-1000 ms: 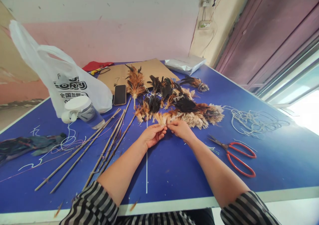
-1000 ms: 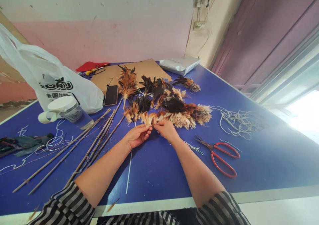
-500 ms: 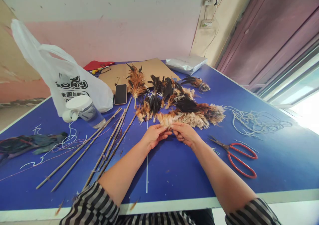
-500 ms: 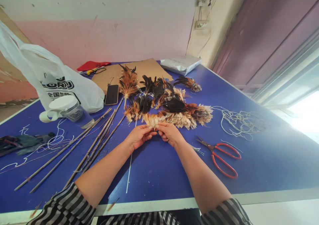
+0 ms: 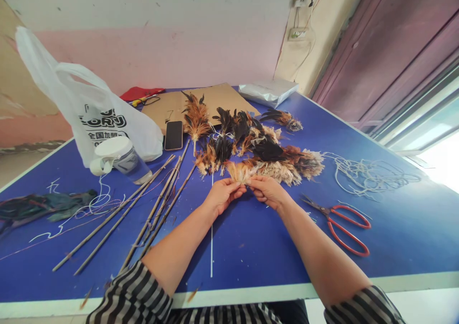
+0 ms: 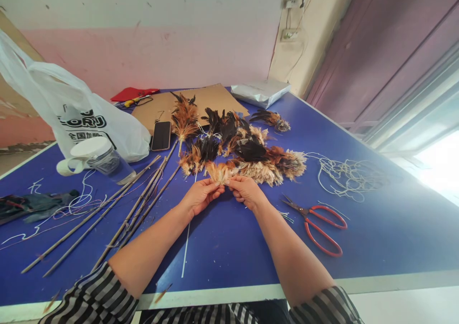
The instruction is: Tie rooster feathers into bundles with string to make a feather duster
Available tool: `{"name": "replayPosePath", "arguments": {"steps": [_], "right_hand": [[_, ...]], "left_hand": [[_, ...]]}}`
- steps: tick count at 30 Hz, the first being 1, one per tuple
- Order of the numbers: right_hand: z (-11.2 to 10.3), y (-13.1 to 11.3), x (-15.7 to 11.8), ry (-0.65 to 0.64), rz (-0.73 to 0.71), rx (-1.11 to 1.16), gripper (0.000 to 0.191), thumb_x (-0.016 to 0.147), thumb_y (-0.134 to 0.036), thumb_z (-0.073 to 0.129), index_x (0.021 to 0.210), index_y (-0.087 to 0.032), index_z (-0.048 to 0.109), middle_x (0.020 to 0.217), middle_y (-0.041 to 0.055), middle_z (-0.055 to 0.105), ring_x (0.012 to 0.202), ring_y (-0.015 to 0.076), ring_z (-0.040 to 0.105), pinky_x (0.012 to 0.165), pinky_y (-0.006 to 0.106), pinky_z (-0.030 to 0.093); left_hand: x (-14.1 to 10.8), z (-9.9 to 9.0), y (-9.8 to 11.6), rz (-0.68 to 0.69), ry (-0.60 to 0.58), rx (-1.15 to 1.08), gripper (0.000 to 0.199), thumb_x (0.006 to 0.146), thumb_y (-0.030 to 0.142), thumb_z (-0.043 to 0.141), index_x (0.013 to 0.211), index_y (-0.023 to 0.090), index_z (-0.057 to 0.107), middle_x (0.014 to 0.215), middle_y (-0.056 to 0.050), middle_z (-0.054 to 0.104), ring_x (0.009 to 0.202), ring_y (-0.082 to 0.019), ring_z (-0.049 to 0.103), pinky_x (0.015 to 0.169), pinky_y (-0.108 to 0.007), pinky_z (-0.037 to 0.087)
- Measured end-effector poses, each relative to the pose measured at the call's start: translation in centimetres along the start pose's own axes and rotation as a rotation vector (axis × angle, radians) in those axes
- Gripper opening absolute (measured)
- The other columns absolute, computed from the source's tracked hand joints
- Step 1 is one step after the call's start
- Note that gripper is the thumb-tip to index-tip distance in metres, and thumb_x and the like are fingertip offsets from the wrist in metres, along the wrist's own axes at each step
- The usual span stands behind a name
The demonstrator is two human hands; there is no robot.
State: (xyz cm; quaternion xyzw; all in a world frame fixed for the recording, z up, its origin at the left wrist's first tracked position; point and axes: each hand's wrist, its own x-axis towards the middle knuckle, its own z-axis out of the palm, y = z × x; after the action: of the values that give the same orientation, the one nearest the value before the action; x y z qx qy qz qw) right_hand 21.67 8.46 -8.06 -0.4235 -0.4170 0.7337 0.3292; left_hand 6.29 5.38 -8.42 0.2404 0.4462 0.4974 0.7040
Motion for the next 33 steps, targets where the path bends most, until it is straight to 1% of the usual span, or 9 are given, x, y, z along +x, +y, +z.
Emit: {"name": "replayPosePath", "arguments": {"steps": [5,12,20,22,24,27,30,32,33], "right_hand": [[0.0,-0.3,-0.3,-0.09,0.037,0.112,0.024,0.065,-0.029,0.068,0.063,-0.013,0.05,0.049,-0.007,0.046,0.032,-0.0021,0.023,0.03,0.012,0.011],[0.1,-0.1,-0.2,-0.142,0.08,0.199,0.019,0.069,-0.027,0.065,0.068,-0.014,0.051,0.048,-0.0077,0.045,0.032,-0.0016,0.022,0.03,0.012,0.011],[0.3,0.3,0.0,-0.123,0.025,0.075,0.024,0.067,-0.031,0.065,0.063,-0.015,0.047,0.049,-0.0071,0.045,0.033,-0.0006,0.023,0.032,0.014,0.011],[0.3,0.3,0.0,-0.065,-0.019,-0.005,0.024,0.067,-0.034,0.064,0.065,-0.016,0.048,0.051,-0.007,0.046,0.032,-0.0002,0.021,0.032,0.016,0.01],[0.1,0.1,0.0,0.086,-0.108,-0.129,0.023,0.068,-0.037,0.062,0.074,-0.017,0.051,0.051,-0.0074,0.045,0.032,0.0013,0.022,0.032,0.017,0.012],[-0.3,-0.3,0.0,0.334,-0.35,-0.423,0.032,0.067,-0.034,0.062,0.093,-0.017,0.054,0.053,-0.0066,0.047,0.039,0.0057,0.036,0.039,0.019,0.027],[0.0,-0.4,0.0,0.333,-0.53,-0.762,0.047,0.067,-0.031,0.063,0.111,-0.019,0.052,0.058,-0.0048,0.053,0.052,0.0101,0.047,0.053,0.022,0.037],[0.5,-0.2,0.3,0.285,-0.542,-1.002,0.05,0.068,-0.028,0.061,0.116,-0.022,0.05,0.062,-0.0037,0.057,0.056,0.0117,0.05,0.057,0.023,0.038],[0.8,-0.1,0.4,0.283,-0.53,-1.126,0.044,0.069,-0.026,0.059,0.113,-0.023,0.054,0.064,-0.0024,0.058,0.058,0.0123,0.051,0.057,0.023,0.037]], "left_hand": [[-0.1,0.2,-0.1,0.032,-0.002,0.027,0.003,0.074,0.005,0.058,0.074,0.005,0.061,0.064,-0.006,0.064,0.052,-0.007,0.06,0.05,-0.013,0.049],[0.1,0.2,-0.3,0.045,-0.029,0.05,0.004,0.073,0.007,0.06,0.075,0.005,0.063,0.067,-0.007,0.065,0.055,-0.008,0.061,0.051,-0.014,0.049],[0.0,0.1,-0.3,0.041,-0.034,0.137,0.002,0.071,0.007,0.063,0.071,0.005,0.064,0.06,-0.006,0.063,0.051,-0.007,0.059,0.05,-0.015,0.049],[0.0,0.1,-0.1,0.02,-0.019,0.136,0.003,0.071,0.006,0.062,0.069,0.005,0.063,0.058,-0.005,0.062,0.047,-0.006,0.057,0.048,-0.014,0.048],[0.0,0.0,0.1,-0.008,-0.005,0.106,0.005,0.072,0.006,0.06,0.067,0.005,0.062,0.058,-0.005,0.062,0.045,-0.005,0.056,0.046,-0.013,0.047],[0.1,-0.2,0.5,-0.043,0.009,0.047,0.004,0.072,0.005,0.06,0.068,0.005,0.062,0.058,-0.004,0.061,0.045,-0.004,0.055,0.044,-0.012,0.047],[0.2,-0.4,0.6,-0.06,-0.001,0.005,0.005,0.072,0.002,0.059,0.069,0.005,0.061,0.058,-0.004,0.06,0.045,-0.004,0.055,0.044,-0.012,0.047],[0.2,-0.5,0.6,-0.071,-0.013,-0.009,0.006,0.073,0.001,0.058,0.069,0.005,0.061,0.058,-0.004,0.06,0.044,-0.004,0.055,0.044,-0.011,0.047],[0.2,-0.6,0.6,-0.078,-0.017,-0.014,0.006,0.073,0.0,0.057,0.07,0.005,0.061,0.059,-0.004,0.06,0.044,-0.004,0.054,0.043,-0.011,0.047]]}}
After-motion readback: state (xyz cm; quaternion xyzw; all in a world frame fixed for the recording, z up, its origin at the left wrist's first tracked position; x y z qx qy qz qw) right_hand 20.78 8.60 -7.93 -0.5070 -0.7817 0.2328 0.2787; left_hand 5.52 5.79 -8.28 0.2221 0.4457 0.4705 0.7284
